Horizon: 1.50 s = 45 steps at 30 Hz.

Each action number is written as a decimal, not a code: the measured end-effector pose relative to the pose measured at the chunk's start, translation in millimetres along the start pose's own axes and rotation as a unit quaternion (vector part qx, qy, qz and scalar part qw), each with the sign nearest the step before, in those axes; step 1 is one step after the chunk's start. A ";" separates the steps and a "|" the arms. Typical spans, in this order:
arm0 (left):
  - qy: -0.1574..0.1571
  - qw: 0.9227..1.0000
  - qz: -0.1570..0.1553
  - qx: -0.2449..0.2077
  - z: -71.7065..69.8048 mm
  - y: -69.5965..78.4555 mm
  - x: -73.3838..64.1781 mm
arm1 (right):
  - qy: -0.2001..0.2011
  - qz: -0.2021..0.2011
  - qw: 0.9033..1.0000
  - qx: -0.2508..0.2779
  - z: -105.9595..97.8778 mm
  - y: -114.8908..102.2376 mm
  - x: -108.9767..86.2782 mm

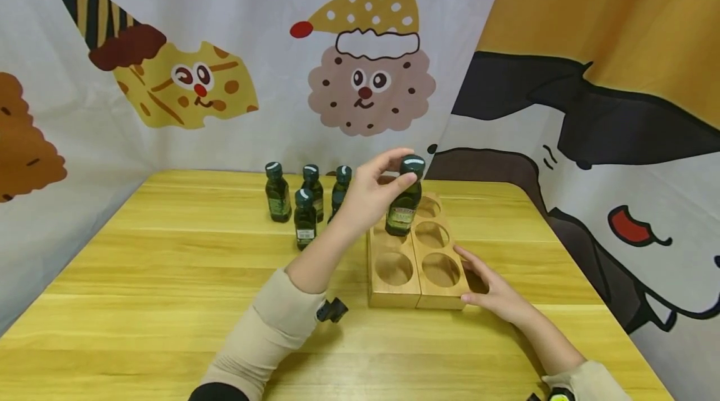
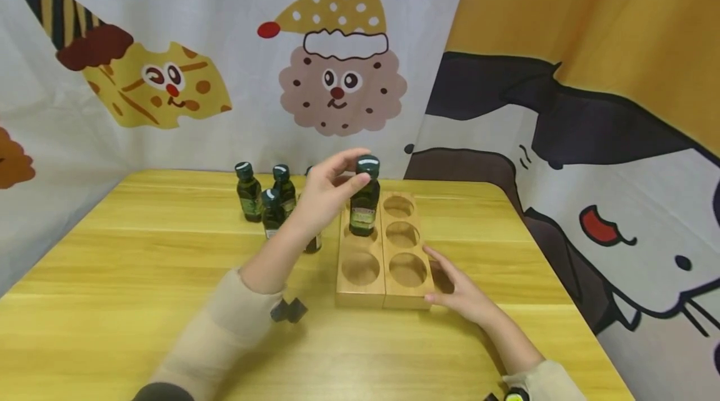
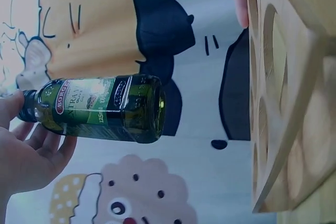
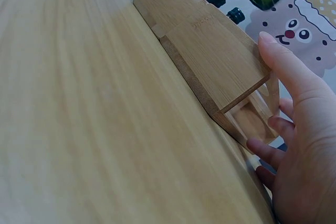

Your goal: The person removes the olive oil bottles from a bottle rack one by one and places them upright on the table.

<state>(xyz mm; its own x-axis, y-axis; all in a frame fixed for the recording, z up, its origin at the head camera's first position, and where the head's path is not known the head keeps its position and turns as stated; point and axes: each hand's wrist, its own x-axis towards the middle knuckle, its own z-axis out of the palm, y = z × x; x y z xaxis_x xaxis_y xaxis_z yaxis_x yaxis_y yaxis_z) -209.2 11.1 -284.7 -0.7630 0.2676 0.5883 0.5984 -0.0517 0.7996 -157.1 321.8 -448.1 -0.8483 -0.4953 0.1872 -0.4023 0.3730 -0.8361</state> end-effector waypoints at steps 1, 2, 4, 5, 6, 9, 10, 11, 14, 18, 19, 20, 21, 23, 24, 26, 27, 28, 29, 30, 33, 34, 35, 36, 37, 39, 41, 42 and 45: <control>-0.002 1.000 -0.002 -0.001 -3.5 1.8 -2.6 | 0.000 0.000 1.000 0.001 0.2 0.0 0.0; -0.003 1.000 -0.002 -0.003 -7.1 3.8 -4.9 | 0.000 -0.001 1.000 0.001 0.3 0.1 0.0; -0.002 1.000 -0.004 -0.007 -14.4 7.4 -9.4 | 0.000 -0.002 1.000 -0.001 0.3 0.9 0.2; -0.002 1.000 -0.004 -0.011 -18.1 9.0 -11.6 | 0.001 -0.003 1.000 -0.002 0.3 1.3 0.2; 0.000 1.000 -0.004 -0.014 -21.9 10.6 -13.6 | 0.002 -0.003 1.000 -0.004 0.1 1.8 0.3; 0.008 1.000 -0.002 -0.009 -34.0 14.1 -20.1 | 0.005 -0.003 1.000 -0.008 -0.7 2.7 0.0; 0.011 1.000 0.002 -0.006 -38.2 15.0 -22.2 | 0.006 -0.003 1.000 -0.009 -1.0 2.7 -0.2; 0.014 1.000 0.006 -0.004 -42.4 16.0 -24.1 | 0.007 -0.003 1.000 -0.008 -1.1 2.7 -0.3; 0.023 1.000 0.013 -0.002 -55.3 18.7 -29.1 | 0.007 -0.001 1.000 -0.005 -1.5 2.5 -0.6; 0.040 0.999 0.020 -0.003 -72.1 22.2 -34.2 | 0.006 0.000 1.000 -0.001 -1.3 1.9 -0.4; 0.045 0.999 0.021 -0.002 -76.3 22.8 -35.3 | 0.006 0.000 1.000 -0.001 -1.3 1.8 -0.3; 0.050 0.998 0.023 -0.003 -80.4 23.6 -36.4 | 0.006 0.000 1.000 -0.001 -1.3 1.7 -0.2; 0.055 0.998 0.025 -0.002 -84.4 24.6 -37.4 | 0.006 -0.001 1.000 -0.001 -1.3 1.7 -0.1; 0.065 0.998 0.021 -0.003 -92.7 26.4 -39.8 | 0.006 0.000 1.000 -0.001 -1.5 1.4 0.1; 0.069 0.997 0.017 -0.004 -96.5 27.1 -40.8 | 0.005 0.000 1.000 -0.001 -1.5 1.4 0.1; 0.077 0.997 0.006 -0.003 -104.5 28.5 -43.3 | 0.004 0.001 1.000 0.000 -1.5 1.4 0.2; 0.081 0.997 -0.002 -0.001 -108.3 29.0 -44.6 | 0.003 0.001 1.000 0.000 -1.5 1.4 0.1; 0.084 0.996 -0.011 0.001 -112.2 29.3 -45.8 | 0.003 0.002 1.000 0.001 -1.6 1.5 0.2; 0.087 0.996 -0.017 0.006 -115.9 29.6 -46.8 | 0.003 0.002 1.000 0.002 -1.6 1.7 0.2; 0.090 0.996 -0.022 0.010 -119.6 29.6 -47.6 | 0.003 0.002 1.000 0.002 -1.7 2.1 0.3; 0.097 0.994 -0.034 0.026 -130.3 29.8 -50.3 | 0.005 0.002 1.000 0.002 -1.7 3.2 0.4; 0.099 0.994 -0.038 0.032 -133.6 30.1 -51.1 | 0.005 0.002 1.000 0.003 -1.7 3.5 0.4; 0.100 0.994 -0.040 0.037 -136.9 30.4 -52.0 | 0.005 0.002 1.000 0.004 -1.7 3.4 0.4; 0.100 0.993 -0.043 0.039 -140.2 30.2 -52.7 | 0.005 0.002 1.000 0.004 -1.7 3.3 0.5; 0.100 0.993 -0.045 0.043 -143.4 30.0 -53.3 | 0.006 0.001 1.000 0.005 -1.6 3.0 0.4; 0.096 0.993 -0.045 0.049 -150.2 29.0 -54.6 | 0.006 -0.001 1.000 0.005 -1.2 2.3 0.4; 0.090 0.994 -0.040 0.055 -157.4 26.5 -55.8 | 0.005 -0.005 1.000 0.003 -0.5 1.4 0.7; 0.087 0.994 -0.037 0.056 -161.0 25.1 -56.1 | 0.004 -0.006 1.000 0.002 -0.3 1.1 0.8; 0.081 0.994 -0.030 0.070 -171.8 20.5 -56.8 | 0.001 -0.007 1.000 0.002 0.1 0.3 1.2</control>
<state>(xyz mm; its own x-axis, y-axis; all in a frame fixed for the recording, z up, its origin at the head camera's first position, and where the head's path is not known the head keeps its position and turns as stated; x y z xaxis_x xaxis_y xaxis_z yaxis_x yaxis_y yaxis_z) -195.6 -170.4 -281.0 -0.8203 0.1082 0.5616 0.5708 0.0959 0.8154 -158.2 321.3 -448.1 -0.8434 -0.4990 0.1989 -0.4120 0.3633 -0.8356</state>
